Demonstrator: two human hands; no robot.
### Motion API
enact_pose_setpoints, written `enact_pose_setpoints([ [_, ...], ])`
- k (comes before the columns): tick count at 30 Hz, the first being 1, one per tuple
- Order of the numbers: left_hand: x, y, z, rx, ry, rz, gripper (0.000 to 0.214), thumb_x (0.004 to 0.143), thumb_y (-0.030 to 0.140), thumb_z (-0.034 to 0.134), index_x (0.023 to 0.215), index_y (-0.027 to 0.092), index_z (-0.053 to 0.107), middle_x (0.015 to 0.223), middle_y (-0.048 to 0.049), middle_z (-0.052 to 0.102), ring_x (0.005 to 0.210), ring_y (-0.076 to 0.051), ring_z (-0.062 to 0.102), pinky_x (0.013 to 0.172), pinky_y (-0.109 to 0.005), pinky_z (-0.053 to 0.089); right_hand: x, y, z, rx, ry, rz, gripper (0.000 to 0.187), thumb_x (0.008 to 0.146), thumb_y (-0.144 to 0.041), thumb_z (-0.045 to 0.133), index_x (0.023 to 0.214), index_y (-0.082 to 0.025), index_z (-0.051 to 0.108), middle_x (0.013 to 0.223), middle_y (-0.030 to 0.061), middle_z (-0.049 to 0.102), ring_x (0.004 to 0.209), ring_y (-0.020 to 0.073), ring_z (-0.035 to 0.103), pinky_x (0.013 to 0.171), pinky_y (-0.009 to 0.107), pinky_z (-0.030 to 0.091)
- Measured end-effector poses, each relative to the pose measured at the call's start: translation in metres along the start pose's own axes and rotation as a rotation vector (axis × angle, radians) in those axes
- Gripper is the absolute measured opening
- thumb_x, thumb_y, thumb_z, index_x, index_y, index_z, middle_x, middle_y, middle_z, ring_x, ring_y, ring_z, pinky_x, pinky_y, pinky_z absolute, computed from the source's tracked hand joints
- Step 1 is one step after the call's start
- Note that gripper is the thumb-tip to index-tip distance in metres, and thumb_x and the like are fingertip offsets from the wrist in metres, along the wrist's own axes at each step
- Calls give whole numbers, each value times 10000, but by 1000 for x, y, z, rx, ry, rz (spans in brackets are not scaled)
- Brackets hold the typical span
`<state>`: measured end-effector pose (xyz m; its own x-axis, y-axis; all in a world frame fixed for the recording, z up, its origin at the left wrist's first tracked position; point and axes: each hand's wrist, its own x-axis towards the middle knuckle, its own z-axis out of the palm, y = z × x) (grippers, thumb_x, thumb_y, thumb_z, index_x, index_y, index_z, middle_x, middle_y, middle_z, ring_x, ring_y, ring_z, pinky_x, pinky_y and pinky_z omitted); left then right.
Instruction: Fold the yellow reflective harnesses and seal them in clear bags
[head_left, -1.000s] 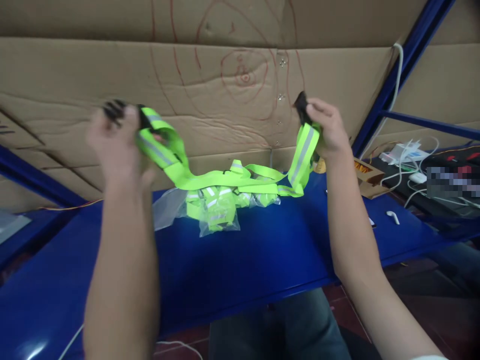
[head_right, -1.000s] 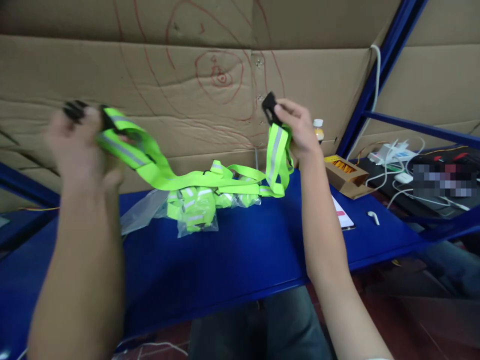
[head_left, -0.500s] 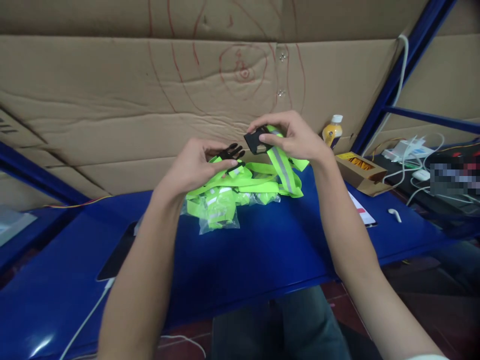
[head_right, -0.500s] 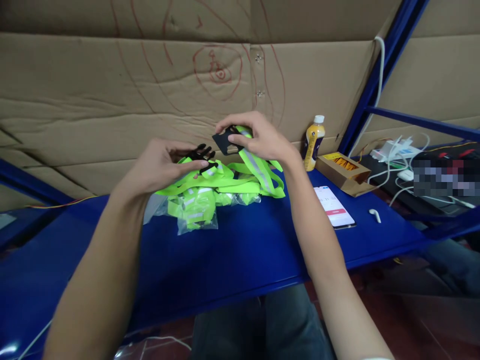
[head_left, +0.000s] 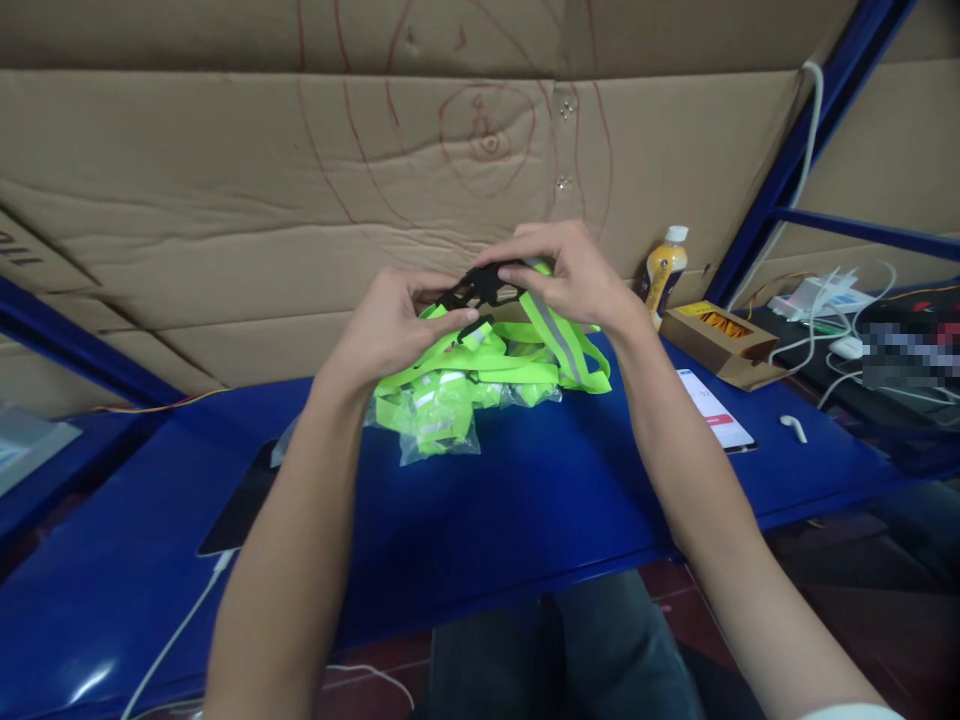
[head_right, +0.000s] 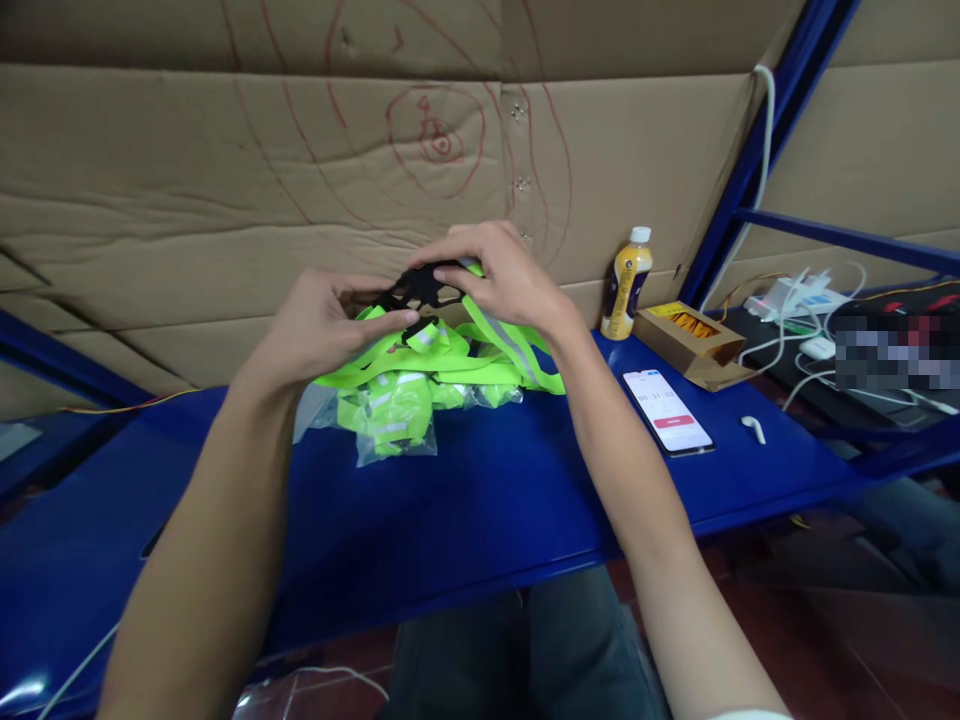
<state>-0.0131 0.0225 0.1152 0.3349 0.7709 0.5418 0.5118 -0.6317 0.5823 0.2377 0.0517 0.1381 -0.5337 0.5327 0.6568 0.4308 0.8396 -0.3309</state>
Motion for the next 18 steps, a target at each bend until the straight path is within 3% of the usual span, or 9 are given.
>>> enact_pose_setpoints([
  [3, 1, 0, 3, 44, 5, 3, 281, 830, 434, 861, 1042, 248, 847, 1024, -51, 838, 1022, -315, 781, 969, -433, 615, 2, -2, 5, -24, -53, -19, 299, 988, -323, 681, 1249, -299, 826, 1141, 48, 832, 1145, 297, 735, 1061, 438, 557],
  [9, 0, 4, 7, 175, 70, 61, 602, 846, 390, 859, 1427, 324, 718, 1150, -56, 835, 1103, -345, 790, 1090, -470, 560, 3, -4, 10, -48, -78, -67, 278, 969, -258, 679, 1224, -289, 787, 1241, 39, 817, 1201, 299, 717, 1072, 442, 526],
  [14, -1, 5, 11, 287, 87, 125, 609, 878, 377, 844, 1462, 281, 702, 1190, -84, 830, 1197, -360, 765, 1175, -460, 495, 4, -2, 13, -55, -101, -82, 236, 949, -243, 702, 1167, -255, 791, 1194, 37, 824, 1152, 293, 726, 1048, 427, 512],
  [18, -2, 8, 11, 293, 131, 118, 533, 908, 442, 820, 1412, 289, 735, 1205, -79, 826, 1191, -350, 760, 1134, -436, 514, 2, -1, 9, -127, -145, -65, 186, 924, -245, 762, 1102, -237, 812, 1114, 61, 831, 1130, 315, 725, 1022, 432, 518],
])
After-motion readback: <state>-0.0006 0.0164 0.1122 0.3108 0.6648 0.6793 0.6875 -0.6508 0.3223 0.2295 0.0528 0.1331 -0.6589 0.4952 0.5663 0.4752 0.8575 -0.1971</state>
